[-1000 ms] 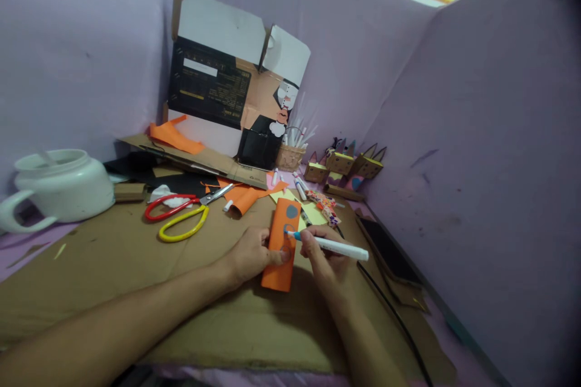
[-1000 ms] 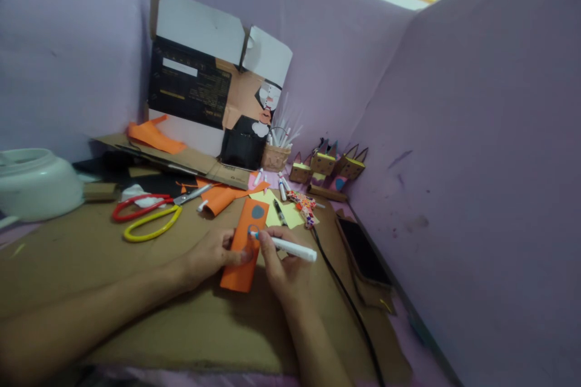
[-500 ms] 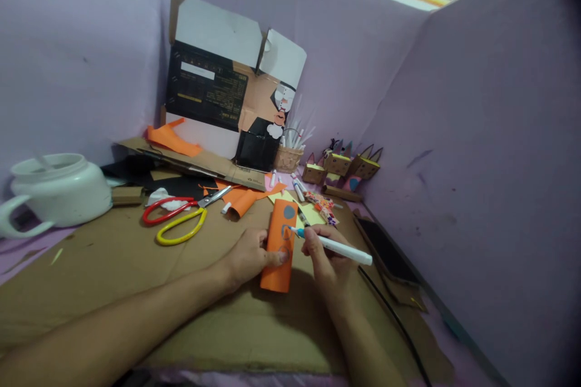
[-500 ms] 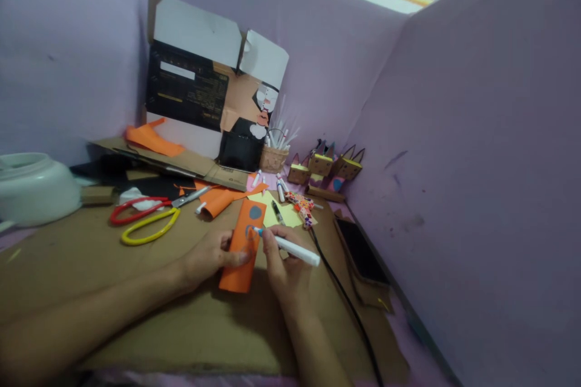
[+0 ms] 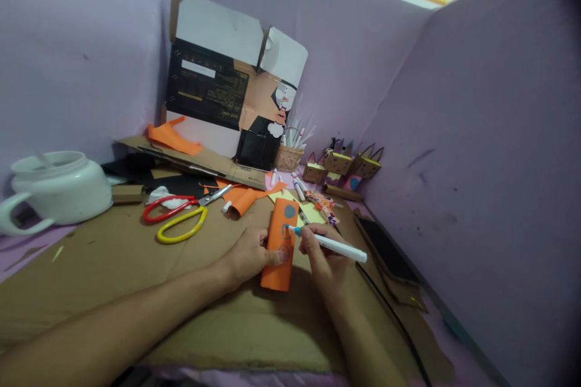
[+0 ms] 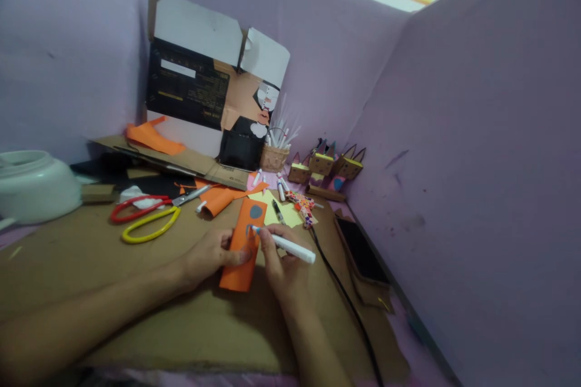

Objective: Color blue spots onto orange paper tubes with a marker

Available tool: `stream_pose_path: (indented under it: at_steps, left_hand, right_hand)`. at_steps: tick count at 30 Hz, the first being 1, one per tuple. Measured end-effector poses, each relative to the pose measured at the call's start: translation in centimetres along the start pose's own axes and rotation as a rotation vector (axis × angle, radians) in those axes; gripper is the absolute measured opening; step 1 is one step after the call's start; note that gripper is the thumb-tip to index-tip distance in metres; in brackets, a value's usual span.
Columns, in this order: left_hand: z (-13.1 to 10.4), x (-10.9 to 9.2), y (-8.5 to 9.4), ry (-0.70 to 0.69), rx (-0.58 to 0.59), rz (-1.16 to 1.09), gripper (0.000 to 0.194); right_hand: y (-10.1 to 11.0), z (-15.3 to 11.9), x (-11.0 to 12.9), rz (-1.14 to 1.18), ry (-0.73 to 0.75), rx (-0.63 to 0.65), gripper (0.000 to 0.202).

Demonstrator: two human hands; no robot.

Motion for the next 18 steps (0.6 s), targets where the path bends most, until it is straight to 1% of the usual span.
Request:
stream_pose_path:
  at_steps: [5,11,18]
  left_hand:
    - [0.07,0.02,-0.04,0.002,0.013,-0.034,0.038]
    - [0.00,-0.15,0.03,-0.004,0.001,-0.040,0.032]
    - [0.02,0.00,-0.12,-0.001,0.016,-0.058,0.033]
  right_hand:
    - [-0.05,-0.08,0.06,-0.015,0.002,0.019,0.020]
    - [-0.09,-0.10,-0.10,-0.016,-0.009,0.035,0.020]
    - [-0.12,-0.11,0.31,-0.001,0.001,0.052,0.018]
Point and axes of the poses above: each hand's wrist, its own z-axis towards the middle knuckle, its own y-axis out of the back of the hand, x = y × z, the point moved 8 cm from there along z, towards the middle knuckle, and after that the axes turned 6 degrees about -y, right-handed, at the moved point
